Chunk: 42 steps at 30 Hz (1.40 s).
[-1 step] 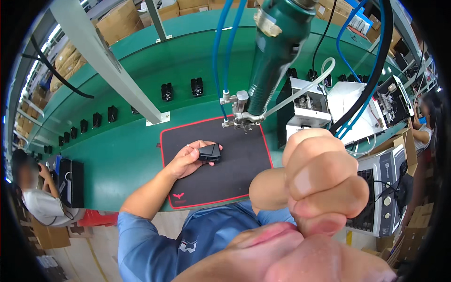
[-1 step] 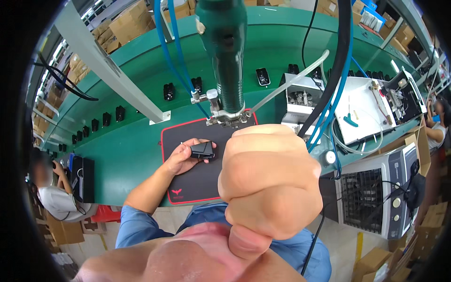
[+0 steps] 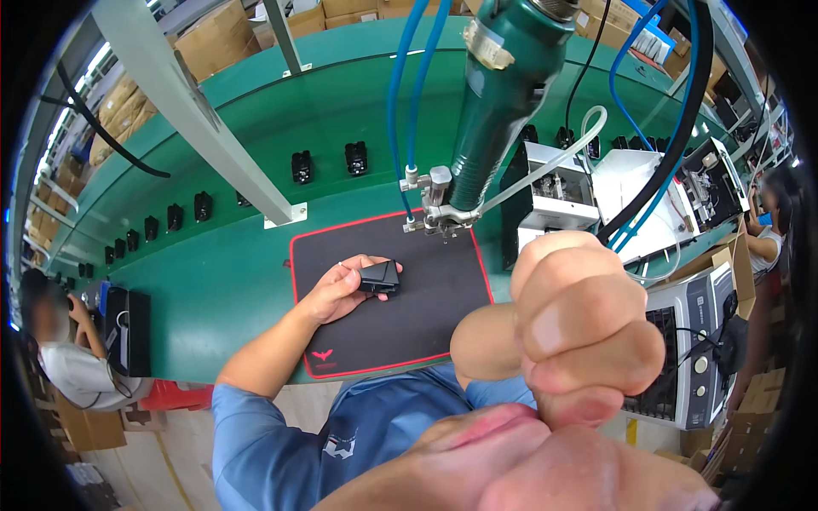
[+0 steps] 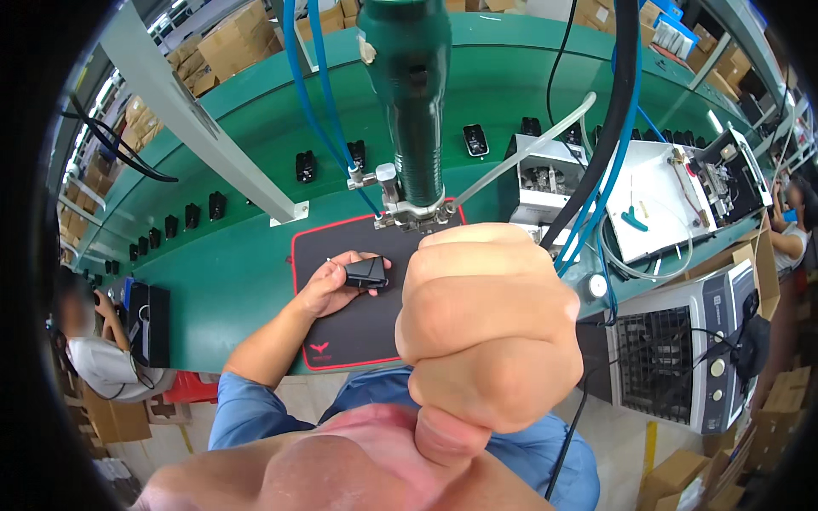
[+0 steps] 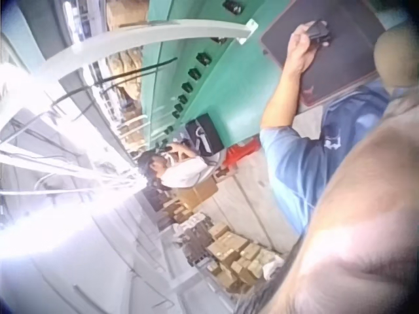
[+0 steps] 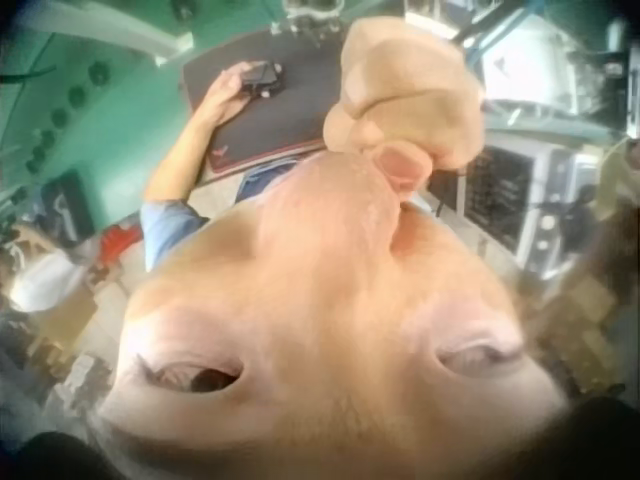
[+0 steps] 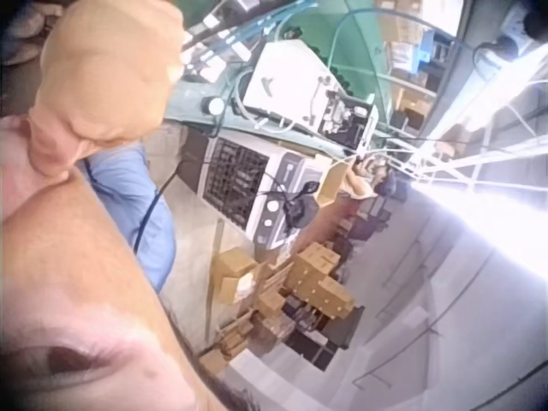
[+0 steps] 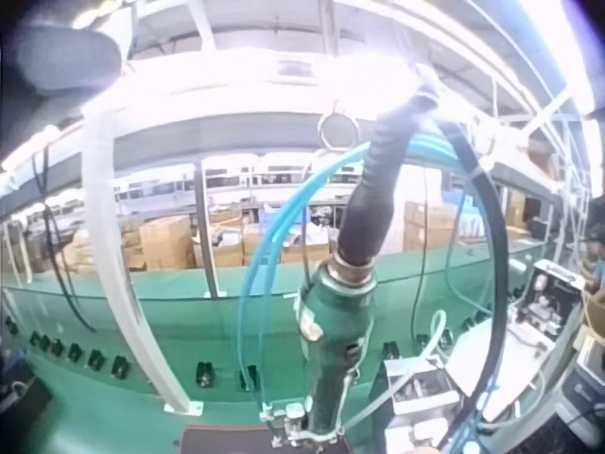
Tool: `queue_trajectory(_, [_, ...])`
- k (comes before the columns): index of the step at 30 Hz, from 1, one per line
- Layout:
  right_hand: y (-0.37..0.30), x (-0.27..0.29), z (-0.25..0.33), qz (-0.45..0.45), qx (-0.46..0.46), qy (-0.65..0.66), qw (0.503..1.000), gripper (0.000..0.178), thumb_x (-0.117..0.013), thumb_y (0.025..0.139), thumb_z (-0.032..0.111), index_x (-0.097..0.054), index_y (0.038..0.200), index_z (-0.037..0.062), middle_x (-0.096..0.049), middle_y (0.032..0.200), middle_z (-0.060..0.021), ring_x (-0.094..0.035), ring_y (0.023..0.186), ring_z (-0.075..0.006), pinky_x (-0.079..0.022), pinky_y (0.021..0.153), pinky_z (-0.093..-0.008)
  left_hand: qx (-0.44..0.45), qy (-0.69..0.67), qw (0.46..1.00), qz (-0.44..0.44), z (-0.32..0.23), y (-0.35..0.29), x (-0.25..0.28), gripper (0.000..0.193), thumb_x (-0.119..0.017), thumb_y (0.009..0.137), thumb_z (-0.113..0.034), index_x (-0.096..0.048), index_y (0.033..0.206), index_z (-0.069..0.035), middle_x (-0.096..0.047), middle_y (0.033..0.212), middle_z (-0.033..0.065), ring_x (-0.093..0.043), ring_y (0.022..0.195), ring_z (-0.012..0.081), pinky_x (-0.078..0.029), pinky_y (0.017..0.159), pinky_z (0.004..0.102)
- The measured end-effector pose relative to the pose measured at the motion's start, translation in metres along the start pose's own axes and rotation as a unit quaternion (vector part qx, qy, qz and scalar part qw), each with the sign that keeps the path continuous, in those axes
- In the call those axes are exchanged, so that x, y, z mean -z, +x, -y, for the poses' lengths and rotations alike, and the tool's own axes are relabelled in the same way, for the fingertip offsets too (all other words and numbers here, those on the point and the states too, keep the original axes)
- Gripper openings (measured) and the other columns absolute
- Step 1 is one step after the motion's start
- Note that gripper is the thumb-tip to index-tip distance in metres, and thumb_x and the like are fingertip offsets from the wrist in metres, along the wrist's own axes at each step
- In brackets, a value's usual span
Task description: The person assembles small black electronic housings on a factory assembly line using a pneumatic electric screwdriver.
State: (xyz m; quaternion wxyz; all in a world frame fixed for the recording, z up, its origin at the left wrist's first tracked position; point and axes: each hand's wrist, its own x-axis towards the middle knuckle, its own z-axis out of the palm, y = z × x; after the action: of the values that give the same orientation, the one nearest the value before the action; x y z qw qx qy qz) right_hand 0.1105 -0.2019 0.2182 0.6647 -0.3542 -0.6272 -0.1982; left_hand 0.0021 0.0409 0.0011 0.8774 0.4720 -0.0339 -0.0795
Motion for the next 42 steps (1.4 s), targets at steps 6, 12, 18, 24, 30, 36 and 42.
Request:
queue_trajectory(6, [0.002,0.013,-0.017,0.102,0.092,-0.004,0.991,0.045,-0.051,0.109,0.039,-0.058,0.079,0.0053,-0.058,0.073,-0.0041,-0.052,0.053,-0.0144,-0.036,0.045,-0.0271,-0.010,0.011,1.000,-0.007,0.001,-0.002,0.001,0.050,-0.072,0.094,-0.053,-0.061,0.110,-0.007,-0.054,0.142,0.0209,-0.058,0.119,0.0234,-0.050,0.098,0.0391])
queue_trajectory(12, [-0.006,0.002,-0.033,0.074,0.038,0.185,0.979,0.039,-0.051,0.107,0.033,-0.058,0.076,0.0089,-0.064,0.076,-0.0075,-0.060,0.058,-0.0189,-0.041,0.045,-0.0264,-0.016,0.004,1.000,0.000,0.003,-0.002,-0.002,0.049,-0.071,0.095,-0.052,-0.062,0.111,-0.007,-0.054,0.142,0.0194,-0.058,0.119,0.0234,-0.050,0.098,0.0389])
queue_trajectory(18, [0.010,0.006,-0.027,0.152,0.037,0.378,0.913,0.041,-0.042,0.109,0.038,-0.045,0.076,0.0134,-0.059,0.068,-0.0040,-0.053,0.056,-0.0171,-0.040,0.048,-0.0279,0.000,0.010,1.000,0.009,0.001,0.004,-0.006,0.049,-0.071,0.095,-0.052,-0.061,0.112,-0.007,-0.055,0.142,0.0193,-0.058,0.120,0.0231,-0.050,0.098,0.0388])
queue_trajectory(24, [0.006,-0.032,-0.010,0.023,0.040,0.477,0.878,0.054,-0.031,0.108,0.032,-0.029,0.055,0.0195,-0.042,0.054,0.0022,-0.028,0.042,-0.0107,-0.017,0.041,-0.0285,-0.011,0.010,1.000,-0.021,0.002,-0.003,-0.003,0.049,-0.071,0.095,-0.052,-0.061,0.112,-0.008,-0.055,0.142,0.0205,-0.058,0.122,0.0236,-0.051,0.098,0.0388])
queue_trajectory(30, [0.001,-0.021,-0.008,0.034,0.056,0.434,0.899,0.052,-0.033,0.107,0.028,-0.030,0.056,0.0200,-0.039,0.055,0.0031,-0.029,0.042,-0.0091,-0.015,0.044,-0.0274,-0.012,-0.001,1.000,-0.002,0.000,0.000,-0.001,0.046,-0.071,0.096,-0.050,-0.060,0.114,-0.009,-0.054,0.143,0.0202,-0.058,0.123,0.0239,-0.051,0.099,0.0387])
queue_trajectory(36, [-0.002,-0.012,-0.012,0.098,0.057,0.415,0.903,0.053,-0.032,0.107,0.029,-0.033,0.055,0.0184,-0.038,0.055,0.0040,-0.031,0.043,-0.0083,-0.013,0.046,-0.0276,-0.013,-0.008,1.000,0.006,0.004,-0.001,0.001,0.044,-0.071,0.096,-0.049,-0.060,0.112,-0.010,-0.054,0.143,0.0195,-0.057,0.124,0.0243,-0.052,0.099,0.0384])
queue_trajectory(42, [0.007,-0.006,-0.042,0.251,0.102,0.500,0.822,0.059,-0.035,0.103,0.047,-0.042,0.055,0.0130,-0.049,0.061,-0.0033,-0.040,0.043,-0.0149,-0.021,0.037,-0.0277,-0.020,-0.002,1.000,0.012,0.005,-0.002,0.001,0.044,-0.071,0.096,-0.050,-0.060,0.111,-0.010,-0.055,0.142,0.0193,-0.058,0.122,0.0235,-0.051,0.099,0.0382])
